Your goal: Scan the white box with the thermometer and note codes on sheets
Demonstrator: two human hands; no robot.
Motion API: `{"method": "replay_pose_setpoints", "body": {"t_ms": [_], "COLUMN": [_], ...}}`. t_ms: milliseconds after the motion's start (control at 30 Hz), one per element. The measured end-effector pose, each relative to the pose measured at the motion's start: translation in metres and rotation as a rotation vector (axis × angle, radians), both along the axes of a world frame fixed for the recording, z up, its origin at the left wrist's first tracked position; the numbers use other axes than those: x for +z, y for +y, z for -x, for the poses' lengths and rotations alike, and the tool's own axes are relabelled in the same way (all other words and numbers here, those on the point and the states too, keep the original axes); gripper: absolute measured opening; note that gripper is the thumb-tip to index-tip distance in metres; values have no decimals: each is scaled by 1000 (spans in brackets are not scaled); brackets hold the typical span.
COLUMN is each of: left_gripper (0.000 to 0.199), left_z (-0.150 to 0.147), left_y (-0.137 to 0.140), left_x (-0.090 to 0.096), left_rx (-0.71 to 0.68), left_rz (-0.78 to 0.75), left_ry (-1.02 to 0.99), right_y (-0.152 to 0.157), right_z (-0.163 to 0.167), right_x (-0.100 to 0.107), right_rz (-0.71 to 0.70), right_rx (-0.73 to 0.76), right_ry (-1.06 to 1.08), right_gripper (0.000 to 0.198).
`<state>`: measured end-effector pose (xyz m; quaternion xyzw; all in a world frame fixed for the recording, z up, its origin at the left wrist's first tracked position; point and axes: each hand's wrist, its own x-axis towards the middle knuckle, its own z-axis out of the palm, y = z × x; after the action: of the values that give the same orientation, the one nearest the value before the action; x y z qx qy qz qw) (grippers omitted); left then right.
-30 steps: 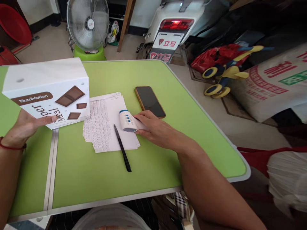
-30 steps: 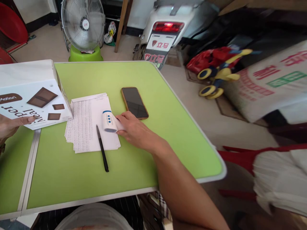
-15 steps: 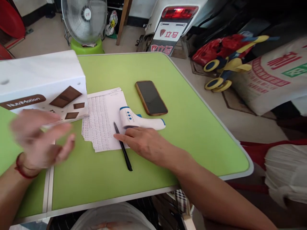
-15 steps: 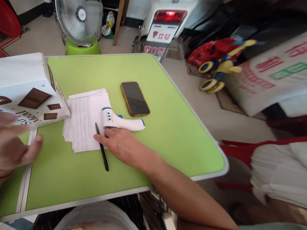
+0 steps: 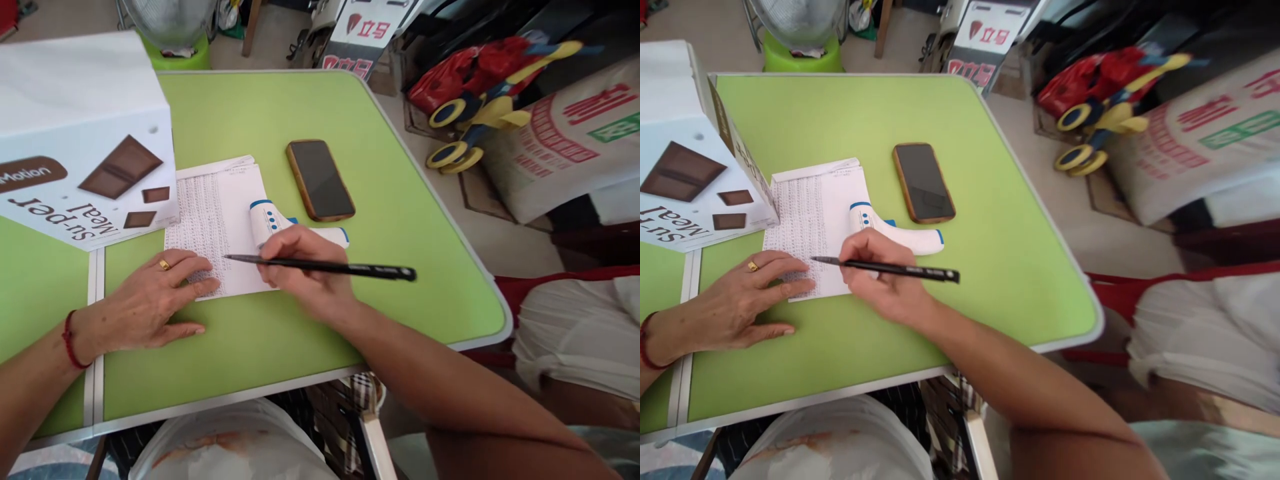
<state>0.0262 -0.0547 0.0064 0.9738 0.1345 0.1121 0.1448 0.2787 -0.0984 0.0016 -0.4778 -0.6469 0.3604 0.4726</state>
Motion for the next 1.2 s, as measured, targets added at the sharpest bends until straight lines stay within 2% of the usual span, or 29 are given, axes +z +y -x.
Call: {"method": "replay_pose_setpoints", "body": {"t_ms": [67,133,300,533,767,900,1200], "left_gripper": [48,49,49,50,49,50,49], "left_z": [-1,-1,-2,-2,-1,-2,-1], "left_y": [0,1,1,1,0,1,2], "left_x": [-1,-2,-3,-2,-2,-3,-2], "left_rx": [-7,-10,-10,-8,5,-5,5], "left_rz": [2,3,-5,-24,-12,-10,28], "left_ry": [9,19,33,37,48,35,30], "right_y": [-1,-1,-2,-3,-4,-6,-11], "right_z": [7,11,14,19,15,20,20], "right_x": [-4,-7,-9,-7,-15,-15,-19], "right_rz": [164,222,218,257,213,177,170], "right_rx": [24,28,-41,-63,-58,-133,-162], "right_ry": [189,248,182,42,102,42,-25], "right_gripper": [16,21,24,6,10,5,7]}}
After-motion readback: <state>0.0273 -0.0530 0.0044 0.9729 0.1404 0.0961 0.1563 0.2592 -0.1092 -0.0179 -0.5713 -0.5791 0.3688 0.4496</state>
